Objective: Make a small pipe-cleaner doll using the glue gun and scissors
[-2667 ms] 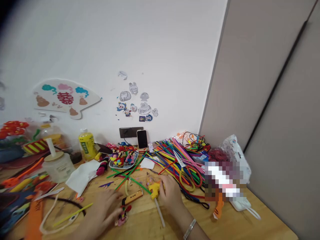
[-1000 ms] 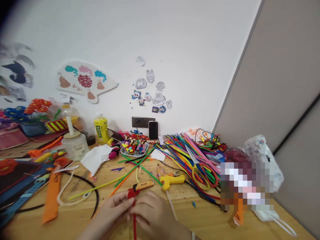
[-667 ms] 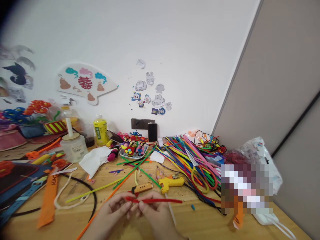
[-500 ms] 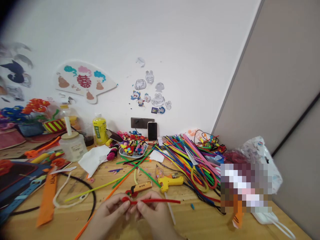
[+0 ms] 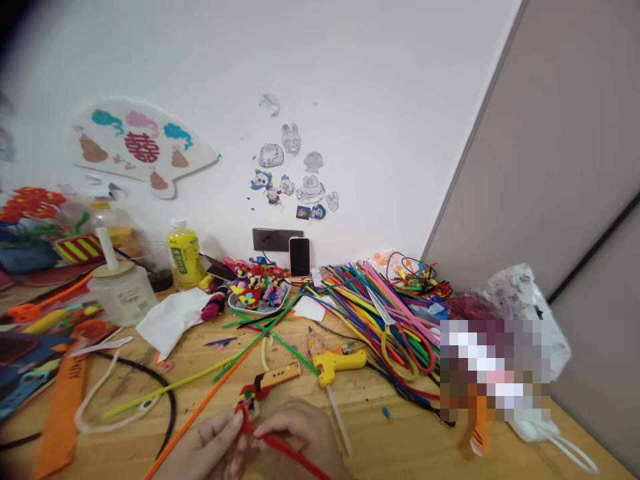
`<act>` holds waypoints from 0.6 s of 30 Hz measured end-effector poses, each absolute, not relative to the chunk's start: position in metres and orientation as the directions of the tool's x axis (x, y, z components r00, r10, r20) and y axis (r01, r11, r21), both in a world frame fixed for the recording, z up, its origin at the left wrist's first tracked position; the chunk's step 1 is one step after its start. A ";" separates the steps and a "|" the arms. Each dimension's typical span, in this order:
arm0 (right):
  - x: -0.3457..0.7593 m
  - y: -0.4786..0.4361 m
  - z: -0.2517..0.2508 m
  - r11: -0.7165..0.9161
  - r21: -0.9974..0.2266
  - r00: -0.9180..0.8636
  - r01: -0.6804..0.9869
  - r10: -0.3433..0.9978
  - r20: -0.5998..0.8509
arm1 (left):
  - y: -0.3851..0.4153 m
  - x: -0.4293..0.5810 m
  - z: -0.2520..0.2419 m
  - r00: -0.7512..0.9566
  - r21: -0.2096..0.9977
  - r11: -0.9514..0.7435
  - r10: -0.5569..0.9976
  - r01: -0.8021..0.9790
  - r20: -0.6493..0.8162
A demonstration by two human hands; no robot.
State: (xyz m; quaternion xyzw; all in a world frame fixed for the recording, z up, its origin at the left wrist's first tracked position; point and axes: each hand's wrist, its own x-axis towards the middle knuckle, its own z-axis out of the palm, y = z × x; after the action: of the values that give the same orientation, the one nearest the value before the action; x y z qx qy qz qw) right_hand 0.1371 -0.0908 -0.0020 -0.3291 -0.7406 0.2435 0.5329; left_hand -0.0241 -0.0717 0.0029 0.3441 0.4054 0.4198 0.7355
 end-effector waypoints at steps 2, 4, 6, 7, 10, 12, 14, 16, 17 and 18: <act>0.139 -0.091 0.000 0.550 -0.808 -0.050 0.210 0.832 0.553 | -0.060 -0.032 0.005 0.237 0.967 0.191 0.960 -0.167 -0.149; 0.144 -0.090 0.005 0.415 -0.898 0.152 0.143 0.888 0.434 | -0.046 -0.041 0.007 0.127 0.992 -0.072 0.990 0.106 0.058; 0.150 -0.087 0.010 0.327 -0.943 0.299 0.068 0.895 0.332 | -0.033 -0.049 0.008 0.169 0.871 -0.286 0.957 0.399 0.237; 0.153 -0.085 0.013 0.304 -0.951 0.337 0.048 0.891 0.302 | -0.029 -0.051 0.008 0.191 0.794 -0.344 0.939 0.501 0.286; 0.158 -0.079 0.017 0.288 -0.957 0.345 0.034 0.896 0.281 | -0.026 -0.053 0.006 0.278 0.658 -0.406 0.914 0.634 0.297; 0.158 -0.077 0.017 0.284 -0.958 0.307 0.031 0.910 0.279 | -0.028 -0.051 0.004 0.331 0.651 -0.421 0.906 0.631 0.265; 0.156 -0.075 0.016 0.278 -0.961 0.283 0.008 0.921 0.269 | -0.031 -0.048 0.003 0.348 0.680 -0.421 0.903 0.600 0.252; 0.154 -0.074 0.014 0.271 -0.962 0.278 -0.034 0.927 0.251 | -0.033 -0.045 0.002 0.341 0.729 -0.397 0.910 0.557 0.236; 0.154 -0.073 0.014 0.259 -0.964 0.276 -0.064 0.933 0.233 | -0.034 -0.044 0.002 0.337 0.757 -0.378 0.916 0.532 0.220; 0.153 -0.072 0.014 0.241 -0.965 0.268 -0.101 0.941 0.207 | -0.034 -0.043 0.002 0.337 0.782 -0.357 0.920 0.510 0.201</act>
State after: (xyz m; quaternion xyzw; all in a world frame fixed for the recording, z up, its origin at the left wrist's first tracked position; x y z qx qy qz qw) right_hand 0.1527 -0.0725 0.0140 -0.4657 -0.4510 0.4035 0.6457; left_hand -0.0427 -0.0341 0.0019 0.7556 0.4732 0.3283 0.3120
